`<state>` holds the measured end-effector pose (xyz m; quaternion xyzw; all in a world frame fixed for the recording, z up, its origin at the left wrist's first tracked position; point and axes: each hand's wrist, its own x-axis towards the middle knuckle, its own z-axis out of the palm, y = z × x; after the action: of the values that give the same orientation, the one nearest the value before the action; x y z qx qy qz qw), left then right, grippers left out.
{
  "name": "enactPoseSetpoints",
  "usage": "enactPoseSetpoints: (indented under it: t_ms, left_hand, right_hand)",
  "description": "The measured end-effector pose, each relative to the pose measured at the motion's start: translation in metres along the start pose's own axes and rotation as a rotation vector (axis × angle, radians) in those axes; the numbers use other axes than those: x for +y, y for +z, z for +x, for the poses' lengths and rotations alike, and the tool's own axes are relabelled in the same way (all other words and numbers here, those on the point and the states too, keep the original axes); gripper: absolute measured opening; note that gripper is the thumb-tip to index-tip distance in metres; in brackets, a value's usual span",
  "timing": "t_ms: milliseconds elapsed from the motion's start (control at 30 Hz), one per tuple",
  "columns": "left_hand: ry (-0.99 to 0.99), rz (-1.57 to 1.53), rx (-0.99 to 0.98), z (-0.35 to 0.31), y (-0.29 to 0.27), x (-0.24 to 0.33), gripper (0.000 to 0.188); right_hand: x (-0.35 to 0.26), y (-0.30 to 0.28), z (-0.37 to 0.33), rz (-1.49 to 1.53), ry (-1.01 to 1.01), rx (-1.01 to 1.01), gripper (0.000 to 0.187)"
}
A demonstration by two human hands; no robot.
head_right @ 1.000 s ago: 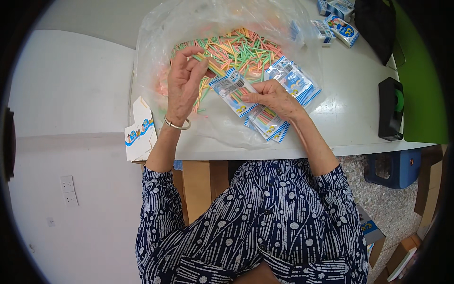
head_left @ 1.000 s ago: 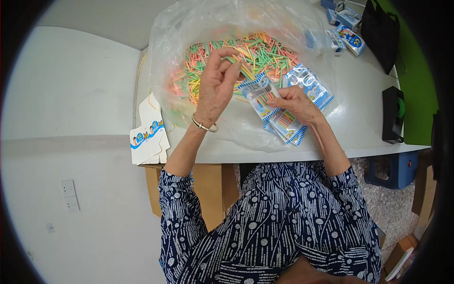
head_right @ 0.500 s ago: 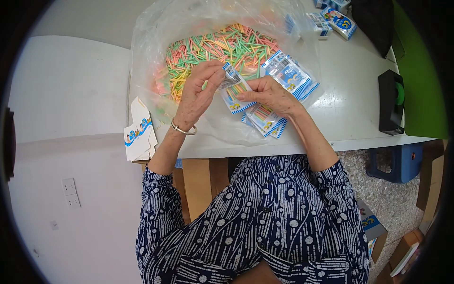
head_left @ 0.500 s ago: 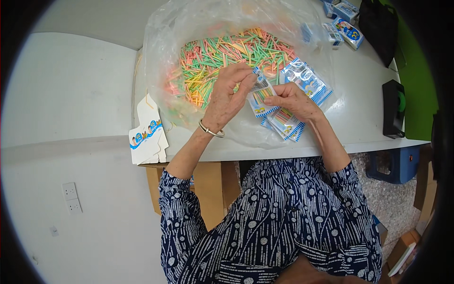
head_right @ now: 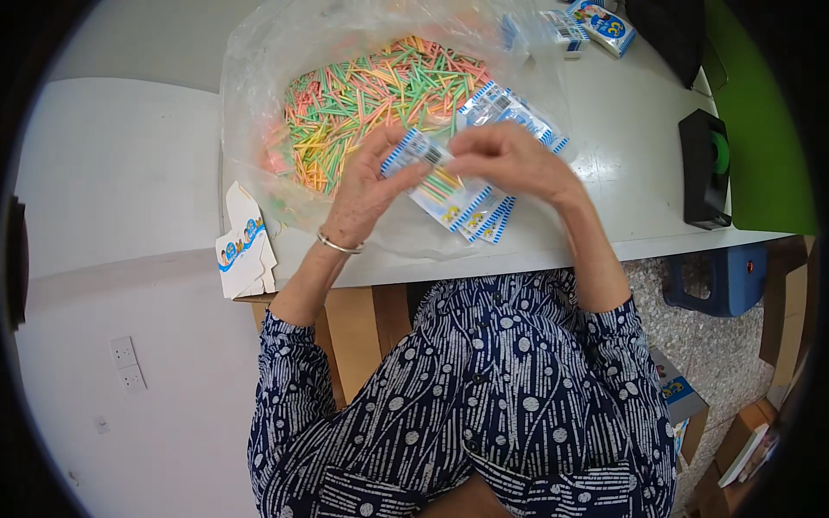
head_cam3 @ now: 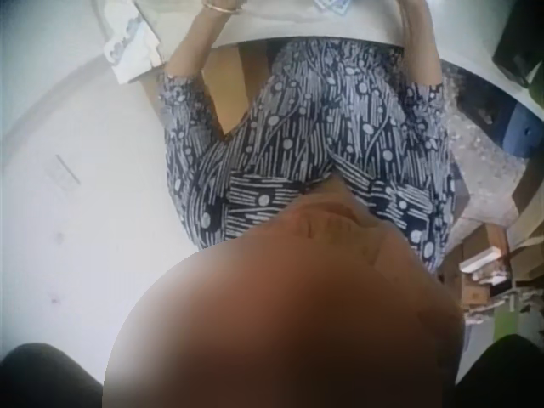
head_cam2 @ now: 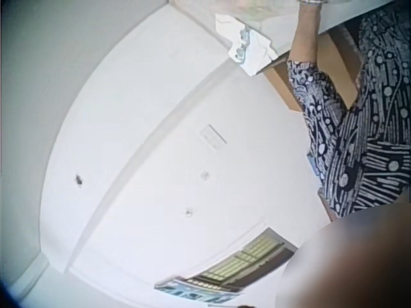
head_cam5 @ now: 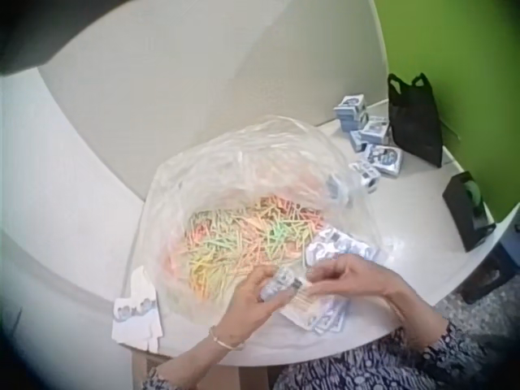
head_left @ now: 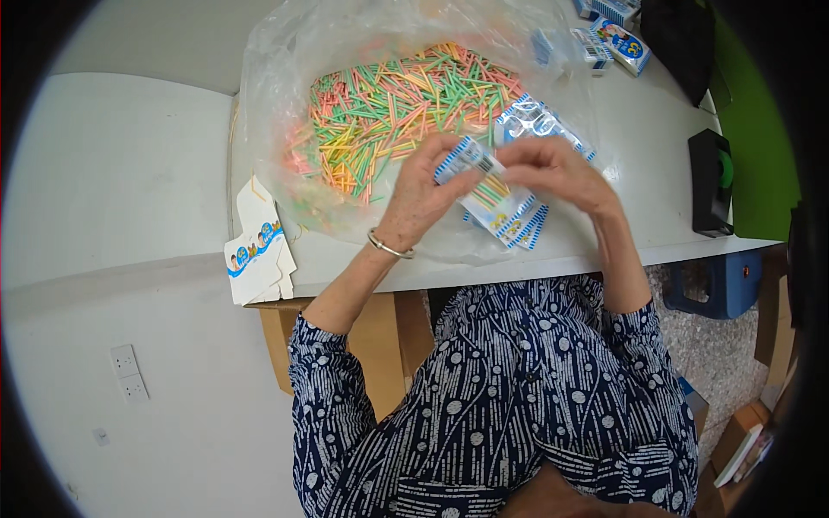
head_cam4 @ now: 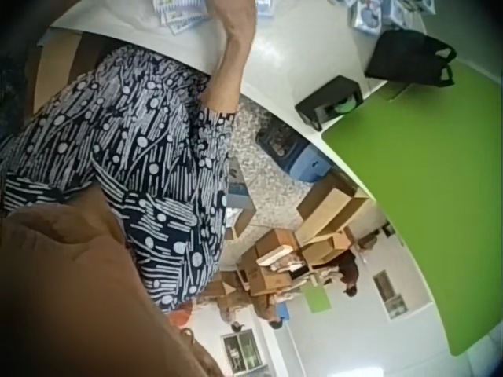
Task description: Packing colorful plastic straws into small transparent plastic bags.
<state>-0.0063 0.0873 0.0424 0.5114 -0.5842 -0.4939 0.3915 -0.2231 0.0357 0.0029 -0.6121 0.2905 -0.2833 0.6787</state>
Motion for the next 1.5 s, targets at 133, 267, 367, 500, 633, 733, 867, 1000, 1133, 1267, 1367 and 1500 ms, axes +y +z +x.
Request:
enactPoseSetpoints:
  t_ms: [133,267,367,500,633,733,867,1000,1133,1267,1367,1500]
  left_hand:
    - [-0.019,0.152,-0.001,-0.013,0.029,-0.024,0.039]
    - [0.266,0.618,0.087,-0.02,0.038,-0.027,0.051]
    - [0.322,0.81,0.072,-0.019,0.034,-0.017,0.054]
    - [0.387,0.757,0.083,-0.004,0.03,-0.018,0.054]
    - [0.462,0.686,0.173,0.022,0.019,-0.018,0.05]
    - [0.499,0.672,0.263,0.038,0.014,0.001,0.04]
    - [0.227,0.325,0.075,0.036,0.009,0.005,0.025]
    - [0.184,0.275,0.157,0.029,0.006,-0.015,0.021]
    - [0.16,0.341,0.134,0.014,0.001,-0.033,0.022]
    - [0.203,0.414,0.191,-0.009,-0.006,-0.037,0.026]
    - [0.211,0.469,0.225,-0.025,-0.004,-0.039,0.028]
    - [0.255,0.547,0.189,-0.041,-0.002,-0.041,0.034]
  right_hand:
    - [0.007,-0.028,0.0,-0.821,-0.158,0.658,0.04]
    - [0.039,-0.027,0.004,-1.089,-0.21,0.725,0.039]
    - [0.045,-0.038,0.009,-1.022,-0.235,0.682,0.031]
    - [0.046,-0.043,0.01,-1.004,-0.232,0.687,0.02]
    - [0.029,-0.026,0.008,-1.083,-0.494,0.737,0.016]
    - [-0.004,-0.005,0.001,-1.036,-0.598,0.659,0.019]
    - [-0.005,0.008,0.008,-0.693,-0.57,0.488,0.021]
    - [0.029,0.005,0.024,-0.657,-0.566,0.551,0.023]
    - [0.028,0.004,0.022,-0.749,-0.578,0.525,0.023]
    - [0.007,0.006,0.008,-0.72,-0.526,0.281,0.028]
    - [0.0,0.013,-0.006,-0.906,-0.5,0.081,0.033]
    - [0.003,0.014,-0.015,-1.056,-0.42,0.056,0.034]
